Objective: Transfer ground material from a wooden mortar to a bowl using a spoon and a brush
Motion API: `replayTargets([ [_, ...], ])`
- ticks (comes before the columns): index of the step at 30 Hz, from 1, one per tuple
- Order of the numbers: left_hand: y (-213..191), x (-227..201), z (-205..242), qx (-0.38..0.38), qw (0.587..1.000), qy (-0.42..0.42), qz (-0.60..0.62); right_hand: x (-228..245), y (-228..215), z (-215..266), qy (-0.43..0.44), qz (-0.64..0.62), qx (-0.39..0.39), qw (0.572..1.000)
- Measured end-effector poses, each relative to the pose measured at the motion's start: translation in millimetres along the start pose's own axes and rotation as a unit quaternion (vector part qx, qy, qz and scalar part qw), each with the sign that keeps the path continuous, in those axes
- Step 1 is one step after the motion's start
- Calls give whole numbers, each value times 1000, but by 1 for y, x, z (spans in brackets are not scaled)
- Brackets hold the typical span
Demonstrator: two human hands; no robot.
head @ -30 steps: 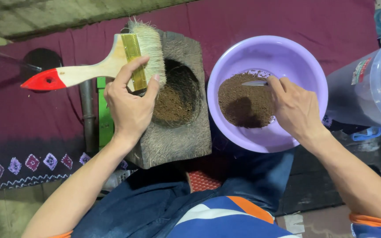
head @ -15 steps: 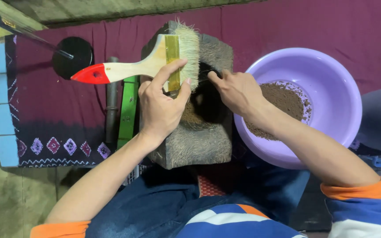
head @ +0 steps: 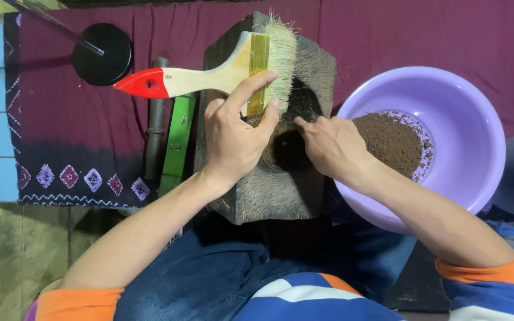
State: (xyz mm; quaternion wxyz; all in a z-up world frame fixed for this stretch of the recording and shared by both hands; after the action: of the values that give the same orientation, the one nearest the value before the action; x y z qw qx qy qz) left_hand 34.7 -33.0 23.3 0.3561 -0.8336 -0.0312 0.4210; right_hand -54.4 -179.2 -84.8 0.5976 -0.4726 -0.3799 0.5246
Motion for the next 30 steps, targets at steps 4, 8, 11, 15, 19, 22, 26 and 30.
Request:
replayTargets([
  [4,-3,-5,1,1,1000,0,10,-8,-40,22,-46,-112,-23,992],
  [8,-4,-9,1,3,1000,-1,13,-8,-68,41,-114,-120,48,985],
  [11,-2,-7,1,-2,1000,2,9,-5,-33,22,-124,-71,8,990],
  [15,-3,-10,1,-2,1000,2,-3,0,-29,7,-116,-59,-117,985],
  [19,-4,-11,-2,2,1000,6,-10,-6,-26,17,-82,-126,-138,979],
  [22,-3,-11,-4,6,1000,12,-22,-11,-22,26,-63,-118,-126,983],
  [26,-2,-13,-4,4,1000,0,-23,-20,-17,31,-40,-110,-104,988],
  [30,-2,-12,-3,-6,1000,3,-29,-16,-21,12,-52,-110,-141,982],
])
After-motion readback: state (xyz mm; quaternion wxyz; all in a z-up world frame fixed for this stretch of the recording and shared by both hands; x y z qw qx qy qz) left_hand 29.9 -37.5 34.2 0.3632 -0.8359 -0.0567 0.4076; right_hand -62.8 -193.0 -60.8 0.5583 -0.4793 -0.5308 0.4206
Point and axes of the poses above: each hand's wrist, its own z-axis away from the middle knuckle, its own y-axis out of the palm, x = y × z, the point moved 5 cm from there along -z, towards the middle knuckle, and after that the axes turned 4 degrees about -z, right-handed, at the moved point
